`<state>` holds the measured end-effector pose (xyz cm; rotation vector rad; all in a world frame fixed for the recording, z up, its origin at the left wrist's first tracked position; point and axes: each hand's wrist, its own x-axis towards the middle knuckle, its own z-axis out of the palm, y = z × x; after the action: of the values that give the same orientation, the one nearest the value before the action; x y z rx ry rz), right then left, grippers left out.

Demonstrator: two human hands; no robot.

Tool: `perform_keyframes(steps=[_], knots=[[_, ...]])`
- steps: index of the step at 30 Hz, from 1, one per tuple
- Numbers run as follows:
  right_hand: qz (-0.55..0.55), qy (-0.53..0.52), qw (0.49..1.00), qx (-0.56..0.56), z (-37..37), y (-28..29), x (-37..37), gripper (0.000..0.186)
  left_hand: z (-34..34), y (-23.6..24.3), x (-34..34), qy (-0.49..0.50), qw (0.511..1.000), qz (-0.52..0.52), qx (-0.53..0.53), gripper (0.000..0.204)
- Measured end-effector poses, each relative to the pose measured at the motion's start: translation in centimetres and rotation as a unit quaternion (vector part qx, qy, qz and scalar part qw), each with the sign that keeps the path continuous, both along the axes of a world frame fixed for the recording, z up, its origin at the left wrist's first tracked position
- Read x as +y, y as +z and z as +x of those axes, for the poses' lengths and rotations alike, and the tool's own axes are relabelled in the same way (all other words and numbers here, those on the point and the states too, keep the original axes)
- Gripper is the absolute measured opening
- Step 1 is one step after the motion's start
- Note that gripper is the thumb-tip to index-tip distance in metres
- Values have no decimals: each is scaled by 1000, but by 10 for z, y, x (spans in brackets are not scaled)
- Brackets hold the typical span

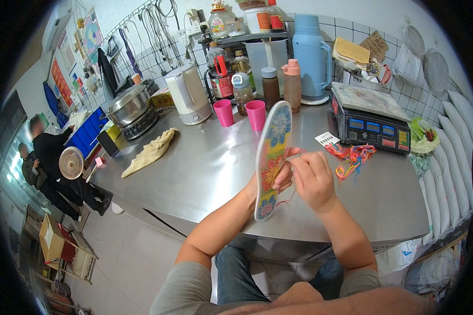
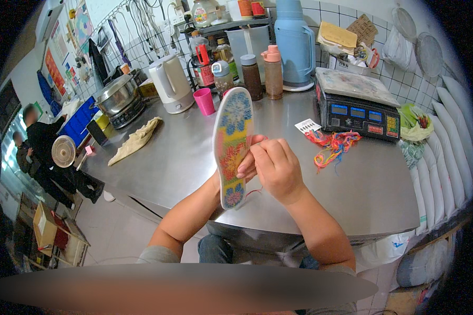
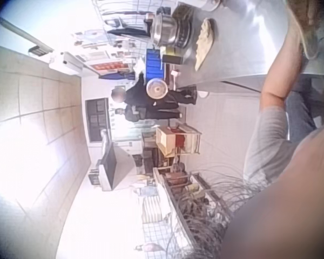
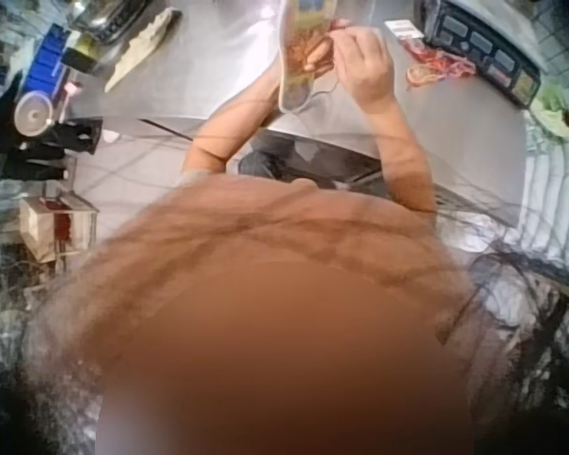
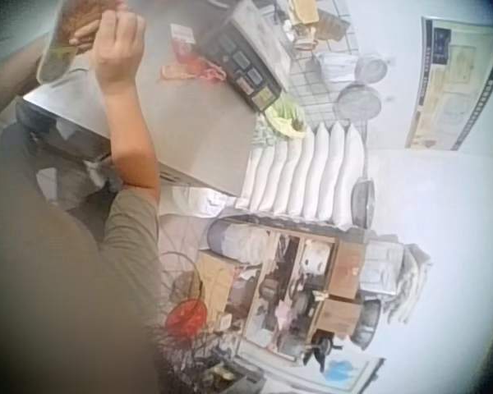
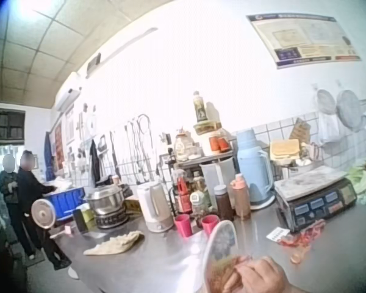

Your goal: The person sews a colorful floral insole using a needle and red thread. They repeatedly insert the needle through the insole, pull the thread, and adjust the insole's orientation while seated at a stainless steel counter.

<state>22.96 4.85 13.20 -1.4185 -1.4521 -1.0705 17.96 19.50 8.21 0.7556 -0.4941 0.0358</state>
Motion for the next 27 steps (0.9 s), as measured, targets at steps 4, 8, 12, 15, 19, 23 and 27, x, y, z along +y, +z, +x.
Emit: perform_keyframes(steps=[4,8,12,15,19,23,27], knots=[[-8,44,989,142,8,-8,4,21,-7,13,-13,158,982,85,62,45],[-11,160,914,372,22,-27,18,19,-3,15,-26,270,955,67,105,37],[0,209,757,619,33,-38,28,16,-6,14,-30,308,941,130,57,42],[12,269,698,664,36,-38,25,17,-9,16,-30,320,931,168,46,47],[5,308,716,626,38,-42,24,18,-11,16,-29,322,929,179,39,44],[-13,259,766,588,60,-68,32,24,0,4,-22,266,956,120,38,39],[-10,323,686,652,93,-90,40,29,13,-5,-14,234,964,119,30,36]])
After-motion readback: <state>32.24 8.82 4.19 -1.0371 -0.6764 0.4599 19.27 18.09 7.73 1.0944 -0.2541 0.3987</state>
